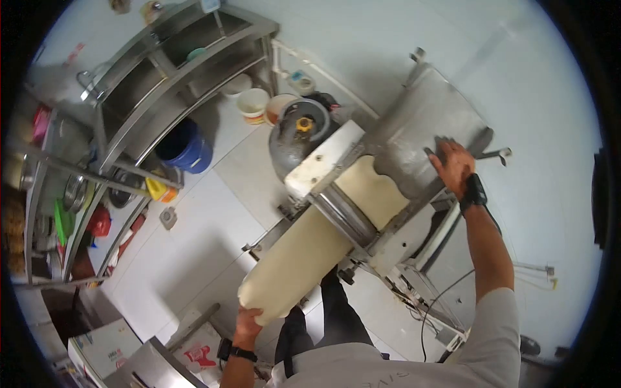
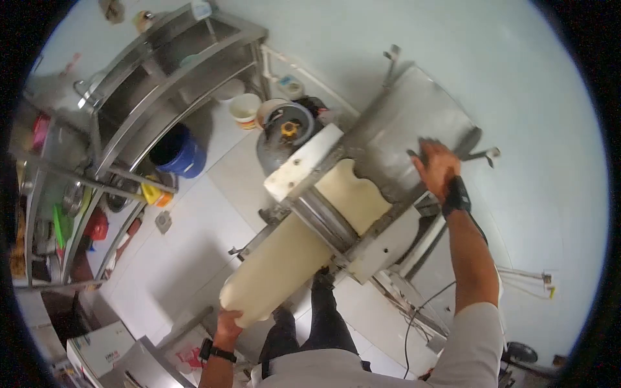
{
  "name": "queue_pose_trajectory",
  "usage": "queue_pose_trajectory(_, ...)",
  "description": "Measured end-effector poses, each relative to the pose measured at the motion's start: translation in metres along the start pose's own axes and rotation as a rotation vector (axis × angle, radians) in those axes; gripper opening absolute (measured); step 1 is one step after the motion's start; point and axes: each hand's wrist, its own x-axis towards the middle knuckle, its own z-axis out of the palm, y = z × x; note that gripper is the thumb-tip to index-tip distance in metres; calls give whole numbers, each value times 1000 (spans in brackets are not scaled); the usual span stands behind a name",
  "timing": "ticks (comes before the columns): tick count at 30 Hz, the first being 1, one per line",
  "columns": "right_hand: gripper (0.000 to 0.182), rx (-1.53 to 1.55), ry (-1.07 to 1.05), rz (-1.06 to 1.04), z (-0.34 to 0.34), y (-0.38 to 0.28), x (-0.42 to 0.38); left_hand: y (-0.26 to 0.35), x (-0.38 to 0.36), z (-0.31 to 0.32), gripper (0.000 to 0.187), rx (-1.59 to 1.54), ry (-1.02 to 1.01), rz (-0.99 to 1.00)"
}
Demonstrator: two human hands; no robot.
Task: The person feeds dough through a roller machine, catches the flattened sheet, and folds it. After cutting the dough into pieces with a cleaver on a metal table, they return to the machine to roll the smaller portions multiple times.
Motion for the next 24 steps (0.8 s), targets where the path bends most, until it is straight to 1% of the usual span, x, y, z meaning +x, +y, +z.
queue_pose_trajectory(2,47,-49,-16,23,3,4,1,9,-9,0,69,11,-1,-28)
queue_pose_trajectory(4,48,1,11,-11,7,6,1,13,-19,-12,71,24,17,-44)
queue_pose_trajectory(6,47,25,15,-19,1,3,1,17,-28,-17,73,61,107,-12)
queue_pose_trajectory(9,46,-19,52,-23,3,4,-1,27,-44,-12,75,89,142,21)
queue_pose_trajectory(10,46,-11,43,-16,5,5,-1,31,-48,-13,75,100,149,16)
queue_pose_trajectory(12,46,-34,98,-48,5,5,-2,38,-59,-16,75,95,141,-2)
queue_pose_trajectory(14,46,-28,57,-19,8,5,-4,43,-71,-22,76,108,160,-4)
queue_pose_trajectory(16,45,-39,91,-45,3,3,-3,48,-80,-24,76,117,170,1)
queue_pose_trajectory(18,43,-50,64,-32,5,5,-2,55,-90,-19,77,101,182,1)
queue_pose_trajectory(20,43,-81,150,-59,8,5,-3,62,-102,-22,78,126,215,7)
queue_pose_trajectory(22,44,-66,118,-36,6,5,-3,71,-112,-24,79,150,247,12)
queue_pose_trajectory(24,44,-52,87,-13,10,7,-3,82,-123,-14,80,111,213,-21)
